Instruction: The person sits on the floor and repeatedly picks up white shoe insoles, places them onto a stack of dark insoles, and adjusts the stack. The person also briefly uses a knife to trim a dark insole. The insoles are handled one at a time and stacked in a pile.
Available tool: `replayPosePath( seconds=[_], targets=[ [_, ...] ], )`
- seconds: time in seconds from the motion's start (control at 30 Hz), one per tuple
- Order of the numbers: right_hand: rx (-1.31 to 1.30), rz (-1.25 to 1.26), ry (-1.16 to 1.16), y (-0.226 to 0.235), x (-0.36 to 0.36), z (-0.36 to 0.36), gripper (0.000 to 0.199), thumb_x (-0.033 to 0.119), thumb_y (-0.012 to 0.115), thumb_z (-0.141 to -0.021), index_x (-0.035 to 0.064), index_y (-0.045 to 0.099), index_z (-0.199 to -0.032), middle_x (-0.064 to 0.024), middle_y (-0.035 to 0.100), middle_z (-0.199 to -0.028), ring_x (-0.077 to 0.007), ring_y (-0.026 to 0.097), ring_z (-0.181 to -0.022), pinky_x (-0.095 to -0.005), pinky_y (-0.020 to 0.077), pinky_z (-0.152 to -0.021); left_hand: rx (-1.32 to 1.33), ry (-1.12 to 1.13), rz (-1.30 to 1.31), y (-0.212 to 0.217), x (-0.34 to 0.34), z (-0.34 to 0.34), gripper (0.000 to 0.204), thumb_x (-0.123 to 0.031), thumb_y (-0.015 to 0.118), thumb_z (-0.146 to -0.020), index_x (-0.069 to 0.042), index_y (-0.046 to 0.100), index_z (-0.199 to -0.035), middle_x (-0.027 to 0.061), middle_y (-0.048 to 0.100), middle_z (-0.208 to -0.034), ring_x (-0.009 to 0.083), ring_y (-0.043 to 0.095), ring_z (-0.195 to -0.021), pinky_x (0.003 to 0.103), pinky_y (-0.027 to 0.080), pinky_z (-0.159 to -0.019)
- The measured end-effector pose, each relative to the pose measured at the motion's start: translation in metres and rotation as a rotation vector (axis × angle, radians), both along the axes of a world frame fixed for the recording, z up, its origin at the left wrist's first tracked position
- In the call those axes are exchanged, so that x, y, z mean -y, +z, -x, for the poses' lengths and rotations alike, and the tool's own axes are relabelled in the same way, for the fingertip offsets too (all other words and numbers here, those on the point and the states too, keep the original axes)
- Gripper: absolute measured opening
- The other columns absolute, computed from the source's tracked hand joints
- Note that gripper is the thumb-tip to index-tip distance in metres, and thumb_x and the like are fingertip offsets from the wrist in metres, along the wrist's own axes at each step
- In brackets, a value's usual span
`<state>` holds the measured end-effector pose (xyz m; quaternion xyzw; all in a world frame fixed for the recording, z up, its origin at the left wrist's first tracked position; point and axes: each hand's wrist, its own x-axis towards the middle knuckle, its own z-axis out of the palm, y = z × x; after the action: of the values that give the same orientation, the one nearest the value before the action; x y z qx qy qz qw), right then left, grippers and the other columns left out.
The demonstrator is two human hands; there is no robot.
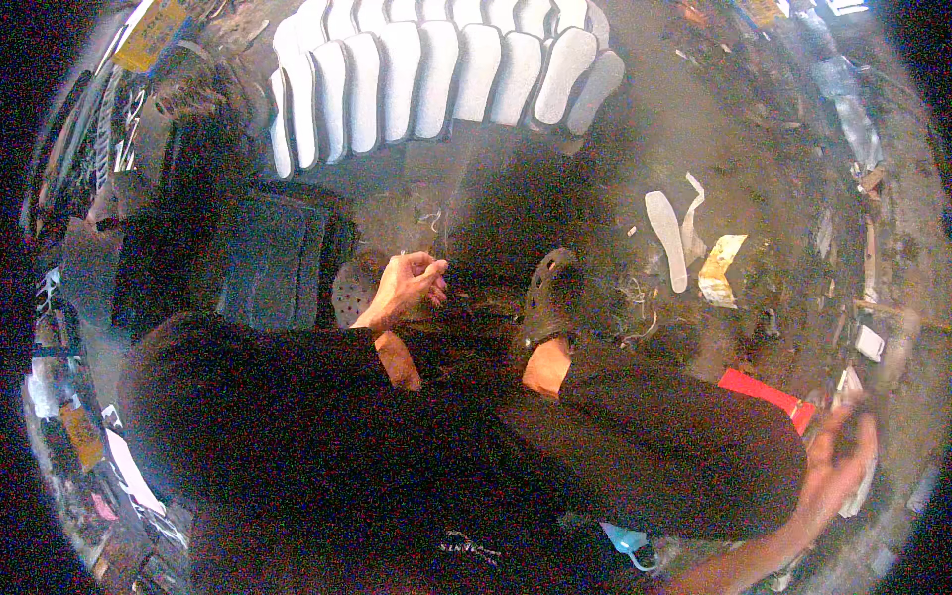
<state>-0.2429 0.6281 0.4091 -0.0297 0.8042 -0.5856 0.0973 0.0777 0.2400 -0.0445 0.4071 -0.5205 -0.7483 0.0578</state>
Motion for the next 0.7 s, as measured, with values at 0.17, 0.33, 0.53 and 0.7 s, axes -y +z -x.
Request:
replayPosePath(
  seconds=[0.17, 0.33, 0.53, 0.7],
  targets=[
    [-0.356, 0.353, 0.209, 0.042, 0.033, -0.06, 0.034, 0.028, 0.052, -0.105, 0.0065, 0.059, -0.131, -0.0126, 0.064, -0.12, -0.0227, 0.053, -0.098, -0.0406, 0.0402, -0.089, 0.029, -0.076, 0.074, 0.015, 0.002, 0.009, 0.031, -0.023, 0.065, -0.108, 0.007, 0.065, -0.101, 0.0152, 0.074, -0.08, 0.0183, 0.073, -0.063, 0.032, 0.058, -0.053],
    [-0.445, -0.284, 0.224, -0.083, 0.135, -0.113, 0.035, 0.02, 0.058, -0.105, 0.0033, 0.06, -0.135, -0.0183, 0.068, -0.125, -0.033, 0.067, -0.11, -0.0479, 0.0563, -0.095, 0.001, -0.135, 0.085, 0.013, -0.004, 0.03, 0.03, -0.023, 0.064, -0.108, 0.005, 0.064, -0.099, 0.0129, 0.073, -0.078, 0.0162, 0.07, -0.06, 0.031, 0.055, -0.051],
    [0.723, 0.019, 0.323, -0.31, 0.222, -0.195, 0.021, 0.021, 0.049, -0.11, 0.0079, 0.052, -0.126, -0.005, 0.059, -0.094, -0.0134, 0.059, -0.075, -0.0254, 0.0481, -0.06, 0.067, -0.182, 0.043, 0.014, -0.001, 0.006, 0.033, -0.031, 0.061, -0.11, -0.001, 0.062, -0.098, 0.0096, 0.073, -0.079, 0.0156, 0.068, -0.059, 0.034, 0.055, -0.054],
    [0.311, -0.43, 0.689, -0.371, 0.216, -0.23, 0.059, 0.036, 0.046, -0.115, -0.0139, 0.042, -0.146, -0.0406, 0.063, -0.13, -0.0557, 0.061, -0.121, -0.0537, 0.0519, -0.101, 0.106, -0.309, 0.31, 0.014, 0.002, 0.004, 0.036, -0.036, 0.058, -0.111, -0.002, 0.059, -0.096, 0.0058, 0.065, -0.078, 0.0183, 0.059, -0.066, 0.037, 0.048, -0.061]
  ],
)
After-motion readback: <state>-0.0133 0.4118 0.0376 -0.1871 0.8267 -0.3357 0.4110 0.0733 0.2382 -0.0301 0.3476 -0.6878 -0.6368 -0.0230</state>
